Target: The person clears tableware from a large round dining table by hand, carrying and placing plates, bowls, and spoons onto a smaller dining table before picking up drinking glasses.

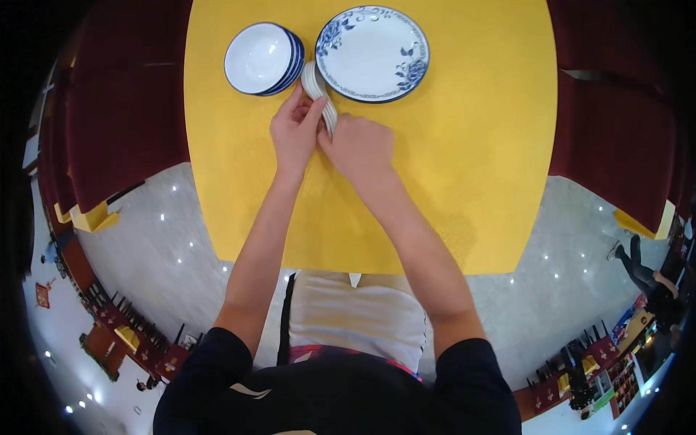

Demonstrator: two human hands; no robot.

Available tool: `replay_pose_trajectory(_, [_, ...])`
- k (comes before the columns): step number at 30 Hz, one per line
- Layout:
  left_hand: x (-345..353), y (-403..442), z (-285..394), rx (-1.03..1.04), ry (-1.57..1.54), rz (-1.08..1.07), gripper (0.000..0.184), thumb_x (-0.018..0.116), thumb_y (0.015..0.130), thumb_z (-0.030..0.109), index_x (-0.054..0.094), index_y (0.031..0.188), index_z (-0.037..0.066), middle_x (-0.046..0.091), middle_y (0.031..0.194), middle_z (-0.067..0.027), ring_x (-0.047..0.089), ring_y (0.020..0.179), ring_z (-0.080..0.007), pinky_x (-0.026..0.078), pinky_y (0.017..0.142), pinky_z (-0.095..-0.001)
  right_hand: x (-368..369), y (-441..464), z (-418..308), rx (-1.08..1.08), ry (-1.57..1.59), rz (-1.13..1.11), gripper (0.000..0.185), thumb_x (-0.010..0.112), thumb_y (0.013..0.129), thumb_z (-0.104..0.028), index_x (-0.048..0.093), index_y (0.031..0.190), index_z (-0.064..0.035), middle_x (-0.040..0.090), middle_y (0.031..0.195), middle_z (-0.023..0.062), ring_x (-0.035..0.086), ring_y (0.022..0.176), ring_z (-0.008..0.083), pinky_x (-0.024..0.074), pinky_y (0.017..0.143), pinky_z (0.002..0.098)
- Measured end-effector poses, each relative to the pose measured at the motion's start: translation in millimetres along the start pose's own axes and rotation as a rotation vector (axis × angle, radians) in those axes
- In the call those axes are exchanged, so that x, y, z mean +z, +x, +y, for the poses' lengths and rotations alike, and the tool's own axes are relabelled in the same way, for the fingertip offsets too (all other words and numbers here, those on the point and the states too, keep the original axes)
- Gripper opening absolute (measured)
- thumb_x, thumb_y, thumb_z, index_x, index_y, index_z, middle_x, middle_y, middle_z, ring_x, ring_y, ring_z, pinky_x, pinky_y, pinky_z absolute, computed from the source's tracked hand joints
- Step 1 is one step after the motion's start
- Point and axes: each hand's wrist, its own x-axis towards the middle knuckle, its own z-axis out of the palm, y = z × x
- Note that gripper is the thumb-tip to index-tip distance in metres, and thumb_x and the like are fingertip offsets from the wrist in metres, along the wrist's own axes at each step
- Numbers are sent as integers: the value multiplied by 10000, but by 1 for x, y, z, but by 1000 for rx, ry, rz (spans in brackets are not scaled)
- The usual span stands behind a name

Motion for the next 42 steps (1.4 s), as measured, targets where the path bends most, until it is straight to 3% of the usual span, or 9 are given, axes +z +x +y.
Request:
replay_pose_trajectory(8, [-14, 0, 0, 10, -76, -100, 563, 709, 873, 91, 475, 1360, -65, 640, 838, -72, 600, 692, -92, 533, 615, -256, 2, -137, 54, 83, -131, 118, 535, 567, 865, -557, 614, 735, -41, 620, 584, 162, 635, 542, 342, 502, 475, 447])
replay_pose_trajectory(12, [-37, -39, -24, 12, -153, -180, 377, 659, 922, 155, 545, 1221, -46, 635, 858, -24, 578, 743, -99, 478, 677, -244, 46, -330, 90, 489, -58, 22, 498, 544, 884, -521, 629, 821, -34, 654, 694, 183, 656, 669, 365, 513, 589, 487])
replay_pose_trajectory(15, [-57, -93, -32, -75, -137, -328, 534, 616, 954, 140, 369, 1399, -23, 530, 794, -10, 495, 682, -87, 433, 606, -216, 63, -496, 69, 1011, 149, -45, 450, 548, 884, -476, 643, 883, -36, 683, 843, 204, 664, 817, 385, 520, 708, 499])
replay_pose_trajectory(21, [-109, -211, -45, -187, 143, -847, 282, 542, 996, 250, 510, 1185, 44, 553, 767, -16, 503, 632, -81, 397, 529, -222, 183, -723, -60, 1610, 392, 478, 434, 537, 881, -414, 658, 899, 2, 694, 853, 196, 669, 814, 380, 525, 750, 485])
replay_pose_trajectory(25, [-94, -282, -26, -197, 221, -1221, 242, 521, 1005, 273, 596, 914, 62, 581, 719, -11, 523, 601, -81, 415, 530, -218, 272, -739, -165, 1722, 1095, 936, 342, 537, 855, -316, 658, 864, 4, 668, 667, 124, 644, 551, 193, 511, 532, 327])
replay_pose_trajectory(30, [-57, -383, 31, 46, 347, -1782, 242, 529, 990, 244, 623, 895, 41, 613, 720, -18, 544, 611, -80, 435, 554, -230, 444, -727, -281, 1862, 1548, 733, 306, 547, 826, -282, 664, 866, -2, 686, 691, 122, 664, 563, 196, 499, 494, 337])
replay_pose_trajectory(34, [-48, -474, 23, 220, 468, -1880, 228, 526, 981, 231, 625, 895, 44, 629, 743, -23, 556, 617, -82, 438, 553, -233, 518, -752, -366, 1925, 1754, 961, 307, 552, 831, -285, 665, 865, -2, 691, 701, 126, 670, 568, 200, 497, 486, 335])
replay_pose_trajectory(38, [-92, -595, -3, 84, 491, -1880, 226, 517, 978, 238, 630, 914, 53, 643, 768, -32, 567, 618, -91, 444, 551, -239, 608, -811, -412, 2041, 1468, 1286, 267, 568, 854, -244, 653, 879, 8, 667, 652, 113, 656, 546, 204, 497, 486, 326])
replay_pose_trajectory(42, [-189, -734, -34, -22, 605, -1999, 230, 512, 980, 255, 628, 937, 61, 647, 775, -41, 567, 609, -93, 443, 552, -227, 559, -918, -448, 1999, 1317, 1909, 222, 564, 892, -213, 629, 899, 0, 640, 685, 99, 625, 584, 163, 504, 533, 313])
